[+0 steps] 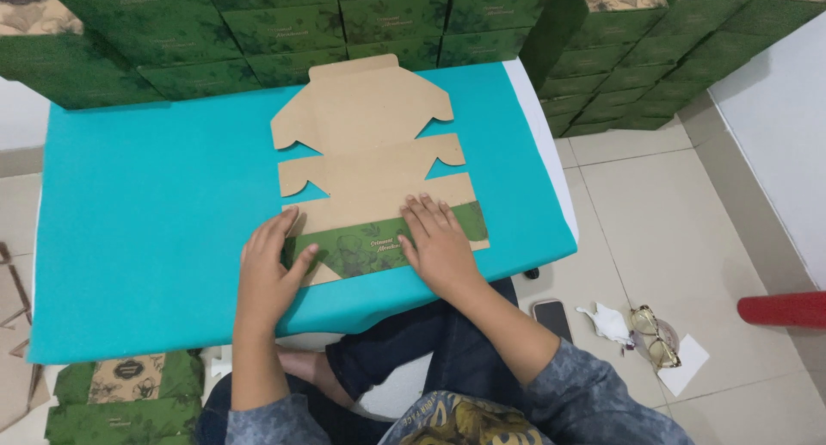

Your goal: The person assembles a flat cardboard box by folding its sides and tucking in the flaps to form a rectangular container. The person then places the finished box on a stack of similar boxes.

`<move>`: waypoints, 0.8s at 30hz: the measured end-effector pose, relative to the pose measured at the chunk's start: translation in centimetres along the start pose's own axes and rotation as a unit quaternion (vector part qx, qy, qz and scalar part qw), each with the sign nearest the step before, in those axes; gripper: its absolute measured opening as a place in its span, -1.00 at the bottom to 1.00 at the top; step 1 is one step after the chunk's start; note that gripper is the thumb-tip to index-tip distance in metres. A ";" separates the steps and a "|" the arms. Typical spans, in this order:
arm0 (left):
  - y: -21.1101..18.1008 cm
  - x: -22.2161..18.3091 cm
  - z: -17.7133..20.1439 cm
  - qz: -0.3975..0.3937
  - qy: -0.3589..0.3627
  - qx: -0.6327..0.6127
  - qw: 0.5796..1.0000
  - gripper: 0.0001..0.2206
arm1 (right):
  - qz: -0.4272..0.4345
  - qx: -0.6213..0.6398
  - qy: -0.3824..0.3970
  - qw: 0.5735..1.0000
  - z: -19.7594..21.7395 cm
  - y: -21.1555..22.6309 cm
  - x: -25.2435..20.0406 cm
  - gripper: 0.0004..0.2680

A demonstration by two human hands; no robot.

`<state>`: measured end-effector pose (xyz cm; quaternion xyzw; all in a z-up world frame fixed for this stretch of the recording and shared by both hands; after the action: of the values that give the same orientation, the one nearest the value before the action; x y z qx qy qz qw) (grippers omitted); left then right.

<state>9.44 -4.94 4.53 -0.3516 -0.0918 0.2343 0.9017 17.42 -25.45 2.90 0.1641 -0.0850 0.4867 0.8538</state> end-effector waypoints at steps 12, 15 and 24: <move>0.9 -1.7 -0.7 -0.084 0.082 -0.096 0.988 -0.10 | 0.048 0.187 -0.025 0.981 3.8 0.5 -1.9 -0.91; -1.4 -2.1 -0.1 -0.094 0.126 -0.166 0.974 0.12 | 0.054 0.253 -0.043 0.965 7.7 1.0 -1.6 -0.94; 0.3 -1.9 -0.7 -0.056 0.118 -0.155 0.979 -0.64 | 0.071 0.087 -0.212 0.971 14.8 -0.3 1.4 -0.85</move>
<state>7.88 -6.09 3.84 -0.5062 -0.0397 0.1237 0.8526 18.63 -29.83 17.07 0.3306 -0.2324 0.5055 0.7624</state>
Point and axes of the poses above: each hand's wrist, its own x-axis towards the middle knuckle, its own z-axis out of the back of the hand, y = z × x, the point moved 9 cm from there along x, towards the middle knuckle, and after that the axes turned 14 degrees about z, right-handed, at the moved point
